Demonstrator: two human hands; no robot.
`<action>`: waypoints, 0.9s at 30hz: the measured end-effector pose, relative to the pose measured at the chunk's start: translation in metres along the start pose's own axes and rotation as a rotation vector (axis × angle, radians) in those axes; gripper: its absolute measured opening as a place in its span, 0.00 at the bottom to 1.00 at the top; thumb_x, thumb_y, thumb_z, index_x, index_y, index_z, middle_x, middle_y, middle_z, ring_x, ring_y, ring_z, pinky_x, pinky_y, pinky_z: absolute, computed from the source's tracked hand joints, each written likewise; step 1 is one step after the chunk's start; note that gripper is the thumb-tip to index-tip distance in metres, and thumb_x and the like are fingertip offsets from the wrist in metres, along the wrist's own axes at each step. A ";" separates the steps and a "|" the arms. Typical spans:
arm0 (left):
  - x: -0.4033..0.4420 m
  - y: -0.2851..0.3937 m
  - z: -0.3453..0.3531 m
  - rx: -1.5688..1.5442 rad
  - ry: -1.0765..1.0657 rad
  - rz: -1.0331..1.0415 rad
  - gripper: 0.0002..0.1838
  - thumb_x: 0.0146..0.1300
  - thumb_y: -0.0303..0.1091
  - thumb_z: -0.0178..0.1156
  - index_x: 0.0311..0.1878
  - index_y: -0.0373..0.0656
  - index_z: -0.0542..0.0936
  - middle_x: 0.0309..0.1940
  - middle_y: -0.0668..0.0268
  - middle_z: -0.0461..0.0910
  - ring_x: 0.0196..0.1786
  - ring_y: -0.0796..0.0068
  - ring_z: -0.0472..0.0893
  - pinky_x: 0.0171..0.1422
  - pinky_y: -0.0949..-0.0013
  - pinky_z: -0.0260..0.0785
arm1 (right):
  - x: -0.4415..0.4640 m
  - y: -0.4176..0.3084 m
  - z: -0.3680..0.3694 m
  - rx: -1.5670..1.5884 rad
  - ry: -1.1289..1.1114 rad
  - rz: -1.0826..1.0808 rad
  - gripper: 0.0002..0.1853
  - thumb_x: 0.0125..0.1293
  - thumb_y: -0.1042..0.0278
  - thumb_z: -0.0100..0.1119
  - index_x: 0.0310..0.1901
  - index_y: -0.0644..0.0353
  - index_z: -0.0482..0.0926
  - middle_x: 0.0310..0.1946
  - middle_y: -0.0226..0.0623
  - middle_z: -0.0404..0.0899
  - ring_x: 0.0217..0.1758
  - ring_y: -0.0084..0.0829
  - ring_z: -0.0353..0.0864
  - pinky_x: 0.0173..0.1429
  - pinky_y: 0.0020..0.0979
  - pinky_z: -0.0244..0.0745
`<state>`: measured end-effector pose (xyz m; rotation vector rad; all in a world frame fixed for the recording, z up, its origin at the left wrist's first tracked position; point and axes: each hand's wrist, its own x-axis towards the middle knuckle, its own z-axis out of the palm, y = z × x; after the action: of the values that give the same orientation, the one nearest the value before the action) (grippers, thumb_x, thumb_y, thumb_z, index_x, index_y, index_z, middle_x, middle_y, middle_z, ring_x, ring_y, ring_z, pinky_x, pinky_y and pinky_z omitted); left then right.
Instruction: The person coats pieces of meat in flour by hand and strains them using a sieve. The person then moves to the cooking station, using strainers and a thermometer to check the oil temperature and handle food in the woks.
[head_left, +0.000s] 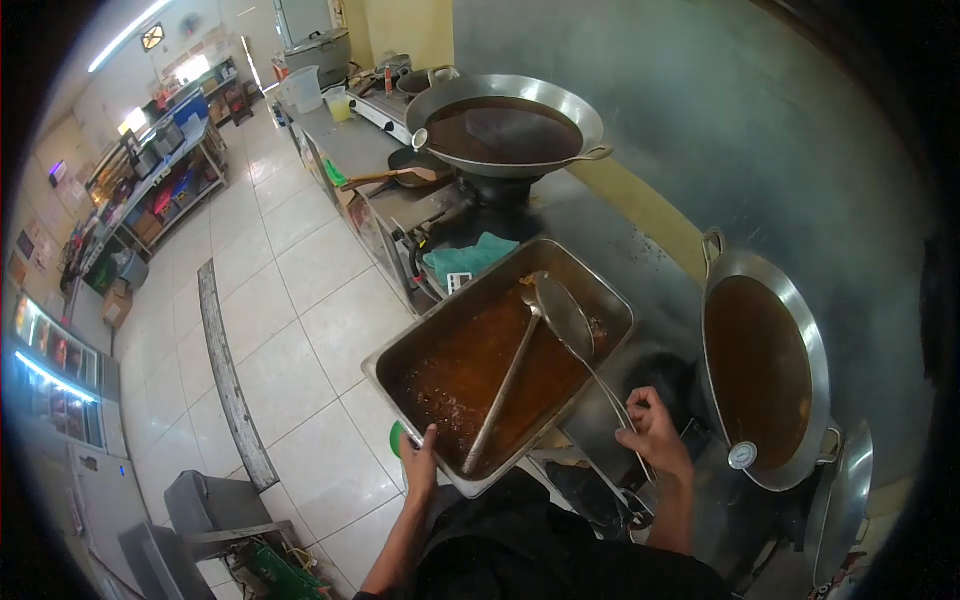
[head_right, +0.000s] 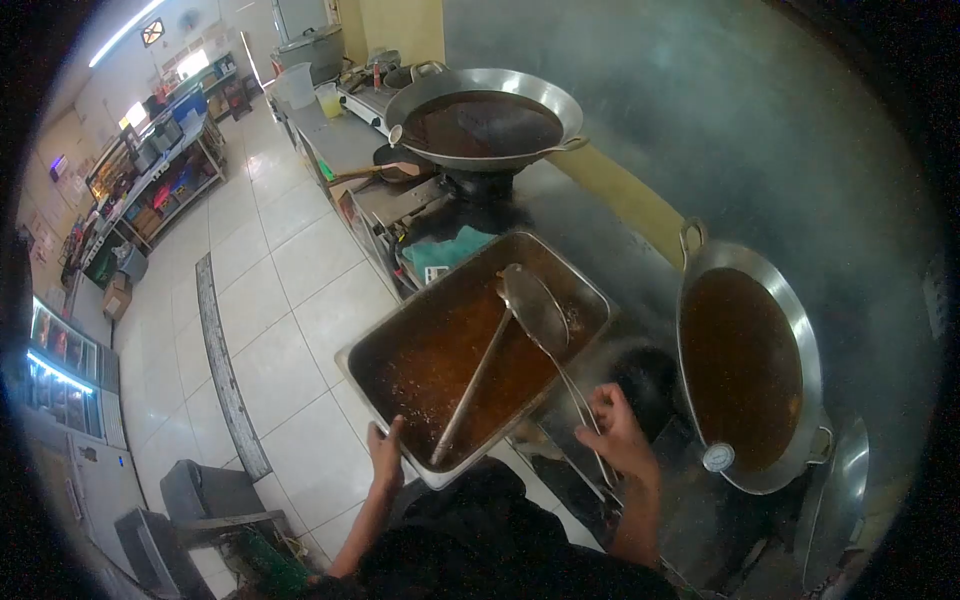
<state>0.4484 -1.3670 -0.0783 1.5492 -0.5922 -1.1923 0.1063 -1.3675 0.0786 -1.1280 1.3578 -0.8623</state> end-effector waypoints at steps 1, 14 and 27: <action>0.003 0.000 -0.006 -0.007 0.005 0.037 0.20 0.61 0.37 0.59 0.51 0.36 0.68 0.42 0.60 0.75 0.43 0.72 0.73 0.50 0.69 0.65 | -0.005 -0.004 -0.001 -0.005 -0.052 -0.025 0.25 0.52 0.78 0.60 0.50 0.59 0.60 0.40 0.39 0.74 0.40 0.26 0.75 0.44 0.29 0.72; -0.003 0.021 -0.014 0.087 0.046 0.019 0.17 0.62 0.41 0.58 0.45 0.38 0.70 0.36 0.63 0.75 0.39 0.75 0.72 0.46 0.71 0.65 | 0.002 -0.019 0.020 0.083 -0.407 0.074 0.24 0.50 0.85 0.61 0.47 0.61 0.62 0.35 0.34 0.74 0.38 0.19 0.74 0.41 0.21 0.71; -0.001 0.022 -0.012 -0.026 -0.035 0.041 0.24 0.59 0.44 0.61 0.48 0.33 0.69 0.44 0.56 0.75 0.47 0.70 0.72 0.54 0.67 0.63 | -0.007 -0.014 0.015 -0.049 -0.332 0.088 0.32 0.51 0.83 0.61 0.58 0.64 0.59 0.39 0.40 0.75 0.38 0.26 0.79 0.41 0.24 0.76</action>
<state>0.4636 -1.3683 -0.0579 1.4899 -0.6262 -1.1931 0.1231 -1.3634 0.0922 -1.1811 1.1478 -0.5515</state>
